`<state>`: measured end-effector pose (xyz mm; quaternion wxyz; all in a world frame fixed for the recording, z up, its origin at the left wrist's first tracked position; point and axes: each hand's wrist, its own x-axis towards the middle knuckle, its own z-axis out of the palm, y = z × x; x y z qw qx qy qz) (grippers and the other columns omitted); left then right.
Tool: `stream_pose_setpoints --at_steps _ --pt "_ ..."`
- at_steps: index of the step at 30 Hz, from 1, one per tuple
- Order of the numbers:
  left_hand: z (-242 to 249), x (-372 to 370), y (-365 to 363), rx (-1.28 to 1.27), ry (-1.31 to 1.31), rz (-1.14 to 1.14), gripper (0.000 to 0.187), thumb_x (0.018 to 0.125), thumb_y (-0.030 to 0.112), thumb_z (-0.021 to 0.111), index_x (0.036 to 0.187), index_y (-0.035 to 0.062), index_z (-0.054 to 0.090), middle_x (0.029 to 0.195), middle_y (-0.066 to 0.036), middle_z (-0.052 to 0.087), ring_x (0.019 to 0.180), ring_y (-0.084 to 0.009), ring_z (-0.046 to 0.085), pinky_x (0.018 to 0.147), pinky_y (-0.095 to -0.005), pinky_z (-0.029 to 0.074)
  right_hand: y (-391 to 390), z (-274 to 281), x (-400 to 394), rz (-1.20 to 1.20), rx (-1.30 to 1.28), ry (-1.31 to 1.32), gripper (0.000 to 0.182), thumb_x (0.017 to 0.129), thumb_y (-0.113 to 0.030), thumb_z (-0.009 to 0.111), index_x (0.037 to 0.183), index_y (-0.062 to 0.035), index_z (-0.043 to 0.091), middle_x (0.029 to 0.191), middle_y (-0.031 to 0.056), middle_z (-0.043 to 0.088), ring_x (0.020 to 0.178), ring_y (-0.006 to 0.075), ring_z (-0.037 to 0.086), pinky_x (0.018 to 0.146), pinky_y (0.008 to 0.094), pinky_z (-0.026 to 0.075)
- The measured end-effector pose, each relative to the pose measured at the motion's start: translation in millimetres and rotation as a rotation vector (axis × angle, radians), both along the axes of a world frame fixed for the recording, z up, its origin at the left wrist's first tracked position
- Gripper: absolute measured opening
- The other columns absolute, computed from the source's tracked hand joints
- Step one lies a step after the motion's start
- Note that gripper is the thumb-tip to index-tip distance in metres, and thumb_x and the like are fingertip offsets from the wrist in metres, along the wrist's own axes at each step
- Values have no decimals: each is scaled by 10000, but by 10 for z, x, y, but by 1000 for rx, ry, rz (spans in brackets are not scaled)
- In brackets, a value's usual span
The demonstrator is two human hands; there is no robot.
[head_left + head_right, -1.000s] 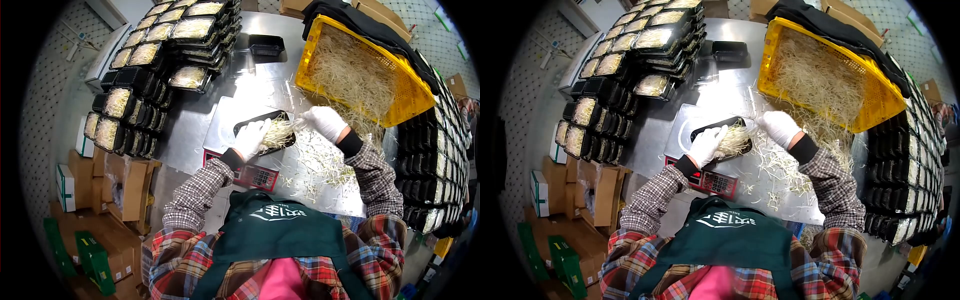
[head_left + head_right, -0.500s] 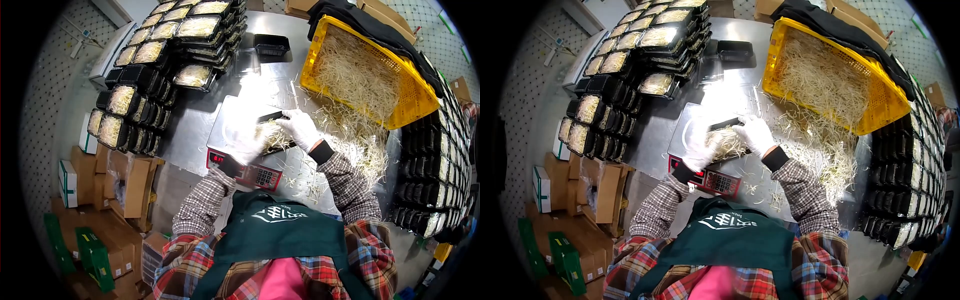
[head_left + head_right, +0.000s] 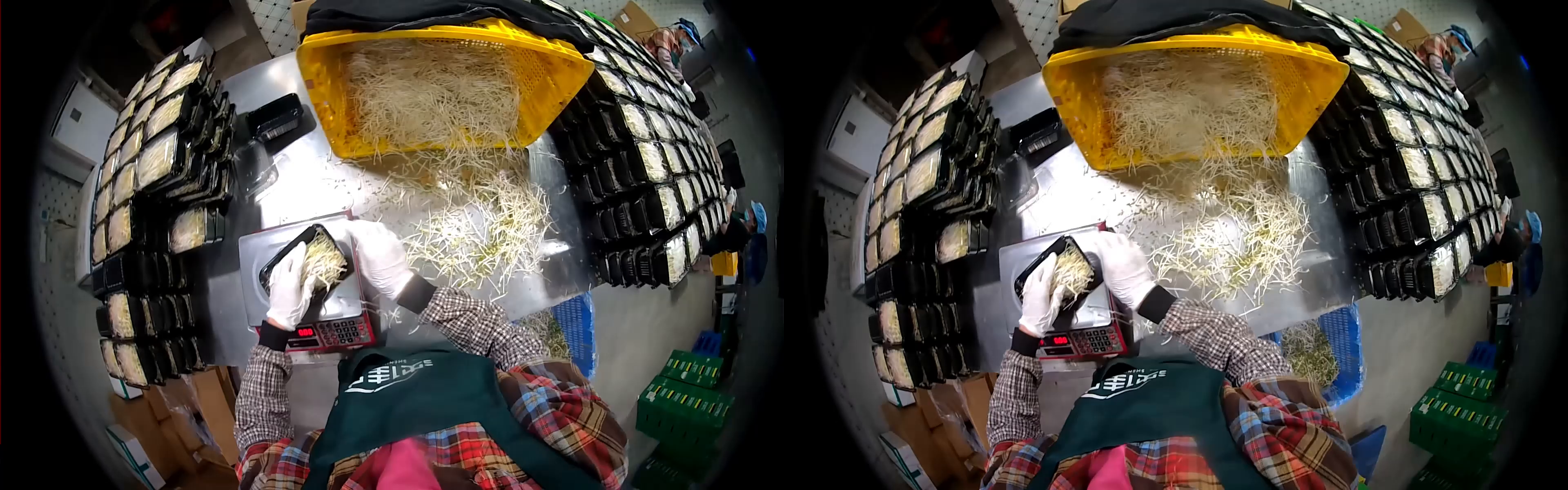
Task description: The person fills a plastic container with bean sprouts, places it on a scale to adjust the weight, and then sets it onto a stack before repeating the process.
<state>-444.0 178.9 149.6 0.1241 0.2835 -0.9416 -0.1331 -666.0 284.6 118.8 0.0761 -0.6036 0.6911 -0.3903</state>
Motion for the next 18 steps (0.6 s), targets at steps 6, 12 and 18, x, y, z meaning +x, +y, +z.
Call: stream_pose_setpoints --at_steps 6,12,18 --pt "608 -82 87 67 -194 51 644 810 100 620 1429 16 461 1419 -259 484 1310 -452 453 1117 -479 364 240 -1177 46 225 203 380 640 850 -231 624 1446 -73 453 1472 143 471 1378 322 410 1162 459 298" --pt "1006 -645 1 -101 -293 41 624 742 165 769 1323 37 584 1458 -281 453 1293 -442 486 1094 -486 395 585 -1581 -1592 -5 142 306 509 851 -49 527 1349 -158 548 1358 75 560 1320 258 469 1149 489 309" --pt "786 -2114 -502 -160 -92 -89 844 748 51 754 1477 -48 340 1467 -303 401 1348 -462 417 1124 -456 371 684 -739 -3631 -376 75 574 428 839 -470 682 1030 -88 678 1065 84 636 926 265 582 858 447 414"
